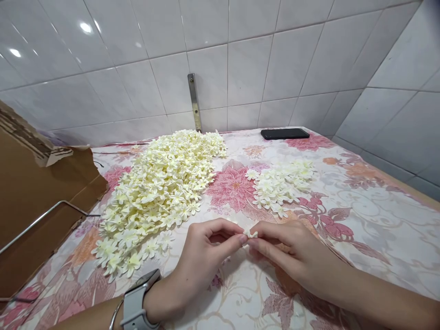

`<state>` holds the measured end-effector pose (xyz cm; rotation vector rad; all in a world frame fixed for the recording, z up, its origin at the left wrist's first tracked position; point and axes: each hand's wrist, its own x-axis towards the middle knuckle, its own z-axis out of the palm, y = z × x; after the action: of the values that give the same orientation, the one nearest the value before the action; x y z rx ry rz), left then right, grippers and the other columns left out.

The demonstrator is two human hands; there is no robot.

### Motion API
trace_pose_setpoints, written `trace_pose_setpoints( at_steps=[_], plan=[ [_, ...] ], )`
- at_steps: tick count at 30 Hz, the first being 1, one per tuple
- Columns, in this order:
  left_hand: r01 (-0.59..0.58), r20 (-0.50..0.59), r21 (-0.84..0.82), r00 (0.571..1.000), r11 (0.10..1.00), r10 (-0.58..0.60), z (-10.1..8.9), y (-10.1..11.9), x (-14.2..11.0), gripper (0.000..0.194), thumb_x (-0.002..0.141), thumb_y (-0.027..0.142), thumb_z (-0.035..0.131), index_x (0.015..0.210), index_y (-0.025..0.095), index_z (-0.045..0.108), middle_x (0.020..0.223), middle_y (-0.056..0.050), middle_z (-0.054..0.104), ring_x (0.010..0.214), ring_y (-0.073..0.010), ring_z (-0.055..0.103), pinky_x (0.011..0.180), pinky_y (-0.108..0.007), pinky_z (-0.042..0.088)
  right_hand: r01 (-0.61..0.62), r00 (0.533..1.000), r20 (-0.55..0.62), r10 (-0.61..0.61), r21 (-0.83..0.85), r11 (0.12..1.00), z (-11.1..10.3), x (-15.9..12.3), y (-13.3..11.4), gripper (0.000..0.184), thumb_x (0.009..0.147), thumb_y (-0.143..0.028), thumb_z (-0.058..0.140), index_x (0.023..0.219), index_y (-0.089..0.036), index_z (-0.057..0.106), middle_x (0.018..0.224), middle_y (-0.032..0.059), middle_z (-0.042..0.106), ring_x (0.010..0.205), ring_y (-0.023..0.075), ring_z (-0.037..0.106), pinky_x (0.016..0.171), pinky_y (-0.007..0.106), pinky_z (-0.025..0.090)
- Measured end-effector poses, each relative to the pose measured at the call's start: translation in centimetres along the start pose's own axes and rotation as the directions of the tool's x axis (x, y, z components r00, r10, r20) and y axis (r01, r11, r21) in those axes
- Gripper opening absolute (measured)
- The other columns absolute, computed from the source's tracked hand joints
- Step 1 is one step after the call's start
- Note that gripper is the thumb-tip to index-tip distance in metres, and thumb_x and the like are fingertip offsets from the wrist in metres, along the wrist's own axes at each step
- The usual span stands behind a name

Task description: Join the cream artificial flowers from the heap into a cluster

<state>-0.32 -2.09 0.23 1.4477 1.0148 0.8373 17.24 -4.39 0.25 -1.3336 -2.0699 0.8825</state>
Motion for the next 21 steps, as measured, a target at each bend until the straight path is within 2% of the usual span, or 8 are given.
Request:
trace_pose_setpoints(
  at_steps=[3, 5, 8, 11, 16, 21],
  plan=[
    [-0.019, 0.022, -0.027, 1.000, 0.999, 0.019, -0.02, 0.06, -0.07, 0.005, 0.075, 0.024, 0.069, 0.074, 0.019, 0.070, 0.073, 0.001, 0.071, 0.070, -0.0126, 0.064, 0.064, -0.019, 0.048, 0.075, 0.997, -0.020, -0.074, 0.059, 0.995, -0.10, 0.06, -0.13, 0.028, 0.091, -0.021, 0.035, 0.075, -0.018, 0.057, 0.063, 0.0012, 0.061, 0.057, 0.0135, 0.055, 0.054, 0.024, 0.038],
    [-0.017, 0.052, -0.076, 0.998, 0.997, 0.021, 0.03, 0.03, -0.07, 0.006, 0.075, 0.023, 0.069, 0.080, 0.020, 0.070, 0.077, 0.001, 0.071, 0.074, -0.0128, 0.064, 0.068, -0.020, 0.050, 0.071, 0.997, -0.033, -0.068, 0.108, 0.992, -0.15, 0.12, -0.07, 0.027, 0.091, -0.021, 0.035, 0.077, -0.019, 0.058, 0.068, 0.0016, 0.064, 0.061, 0.0139, 0.058, 0.057, 0.024, 0.040],
    [0.010, 0.047, -0.113, 0.999, 0.994, -0.005, 0.16, -0.09, -0.05, 0.012, 0.073, 0.025, 0.072, 0.082, 0.019, 0.067, 0.078, 0.001, 0.068, 0.075, -0.0131, 0.064, 0.069, -0.021, 0.050, -0.018, 0.997, -0.067, 0.026, 0.105, 0.994, -0.14, 0.11, 0.29, 0.029, 0.090, -0.030, 0.042, 0.068, -0.019, 0.058, 0.061, 0.0011, 0.063, 0.055, 0.0137, 0.057, 0.053, 0.024, 0.038],
    [0.030, 0.036, -0.093, 0.999, 0.995, -0.027, 0.26, -0.20, 0.01, 0.015, 0.073, 0.028, 0.072, 0.080, 0.018, 0.065, 0.077, 0.000, 0.066, 0.075, -0.0137, 0.063, 0.068, -0.023, 0.050, -0.089, 0.985, -0.136, 0.101, 0.092, 0.992, -0.14, -0.07, 0.48, 0.034, 0.088, -0.038, 0.049, 0.060, -0.020, 0.055, 0.049, -0.0016, 0.057, 0.045, 0.0121, 0.050, 0.047, 0.024, 0.034],
    [0.047, 0.070, -0.145, 0.997, 0.988, -0.037, 0.16, -0.36, 0.16, 0.017, 0.073, 0.029, 0.072, 0.085, 0.019, 0.064, 0.082, 0.000, 0.065, 0.075, -0.0140, 0.062, 0.069, -0.024, 0.050, 0.000, 0.991, -0.131, 0.017, 0.127, 0.992, -0.28, -0.21, -0.16, 0.024, 0.088, -0.027, 0.048, 0.069, -0.019, 0.060, 0.059, -0.0018, 0.060, 0.055, 0.0118, 0.055, 0.052, 0.022, 0.038],
    [0.017, 0.035, -0.093, 0.999, 0.996, -0.014, 0.03, -0.28, 0.19, 0.010, 0.075, 0.027, 0.070, 0.082, 0.020, 0.068, 0.082, 0.000, 0.067, 0.077, -0.0132, 0.061, 0.069, -0.021, 0.047, -0.007, 0.991, -0.130, 0.035, 0.208, 0.978, -0.39, 0.09, -0.21, 0.024, 0.087, -0.029, 0.051, 0.066, -0.019, 0.058, 0.059, -0.0023, 0.059, 0.055, 0.0113, 0.055, 0.051, 0.020, 0.039]
  ],
)
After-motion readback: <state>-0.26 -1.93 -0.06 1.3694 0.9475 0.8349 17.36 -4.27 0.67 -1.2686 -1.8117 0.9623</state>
